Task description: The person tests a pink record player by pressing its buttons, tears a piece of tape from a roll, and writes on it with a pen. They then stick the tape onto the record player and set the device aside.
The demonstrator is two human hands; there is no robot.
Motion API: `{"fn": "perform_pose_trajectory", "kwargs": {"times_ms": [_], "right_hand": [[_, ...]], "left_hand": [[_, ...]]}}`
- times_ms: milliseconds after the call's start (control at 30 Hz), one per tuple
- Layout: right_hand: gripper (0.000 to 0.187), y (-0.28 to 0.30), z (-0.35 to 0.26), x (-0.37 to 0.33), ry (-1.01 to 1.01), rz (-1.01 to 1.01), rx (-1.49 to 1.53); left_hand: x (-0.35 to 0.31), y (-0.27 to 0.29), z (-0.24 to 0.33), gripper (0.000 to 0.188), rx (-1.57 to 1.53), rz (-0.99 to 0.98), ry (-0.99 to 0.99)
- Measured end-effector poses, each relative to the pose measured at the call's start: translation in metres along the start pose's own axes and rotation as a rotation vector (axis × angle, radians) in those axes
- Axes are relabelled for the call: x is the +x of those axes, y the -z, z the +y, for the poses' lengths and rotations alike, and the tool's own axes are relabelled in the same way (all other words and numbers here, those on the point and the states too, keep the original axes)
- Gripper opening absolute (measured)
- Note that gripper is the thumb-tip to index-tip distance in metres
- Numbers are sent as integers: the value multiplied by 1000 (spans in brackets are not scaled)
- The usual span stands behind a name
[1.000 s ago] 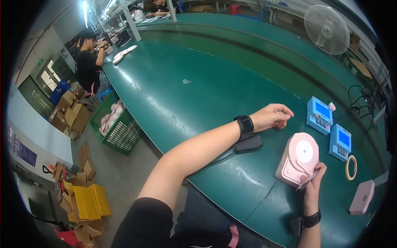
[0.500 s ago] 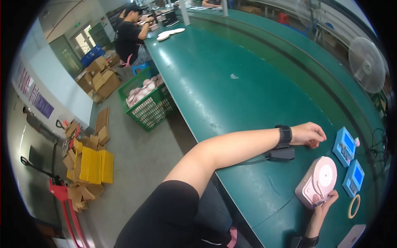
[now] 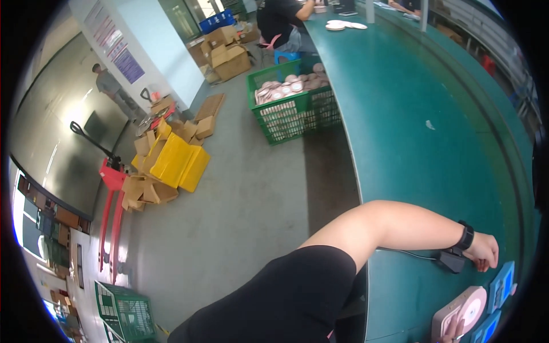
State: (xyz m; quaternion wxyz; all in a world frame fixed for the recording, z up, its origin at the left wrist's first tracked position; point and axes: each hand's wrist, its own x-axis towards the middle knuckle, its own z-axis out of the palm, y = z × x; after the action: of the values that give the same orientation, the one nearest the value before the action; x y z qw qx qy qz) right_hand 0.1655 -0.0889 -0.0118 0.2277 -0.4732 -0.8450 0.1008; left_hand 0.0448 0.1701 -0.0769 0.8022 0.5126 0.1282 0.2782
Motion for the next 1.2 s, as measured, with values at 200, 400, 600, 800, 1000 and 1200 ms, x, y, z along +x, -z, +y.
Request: {"fn": "perform_pose_trajectory", "kwargs": {"times_ms": [200,400,600,800,1000,1200], "right_hand": [[36,3,-1,12,145,-68,-112],[31,2,-7,8,5,-74,-35],[37,3,-7,1,-11,-19,-182],[33,1,8,-13,-64,13,-56],[34,-11,12,-19,97,251,87],[40,-8,8,-19,74,205,69]], "left_hand": [[0,0,0,13,-27,-21,-16],[-14,-3,10,17,64,-13,-33],[-25,-6,21,21,52,-64,31],[-29,-4,21,29,22,-121,18],[-30,-3,24,33,208,-28,11],[-28,1,29,33,224,-128,-4]]}}
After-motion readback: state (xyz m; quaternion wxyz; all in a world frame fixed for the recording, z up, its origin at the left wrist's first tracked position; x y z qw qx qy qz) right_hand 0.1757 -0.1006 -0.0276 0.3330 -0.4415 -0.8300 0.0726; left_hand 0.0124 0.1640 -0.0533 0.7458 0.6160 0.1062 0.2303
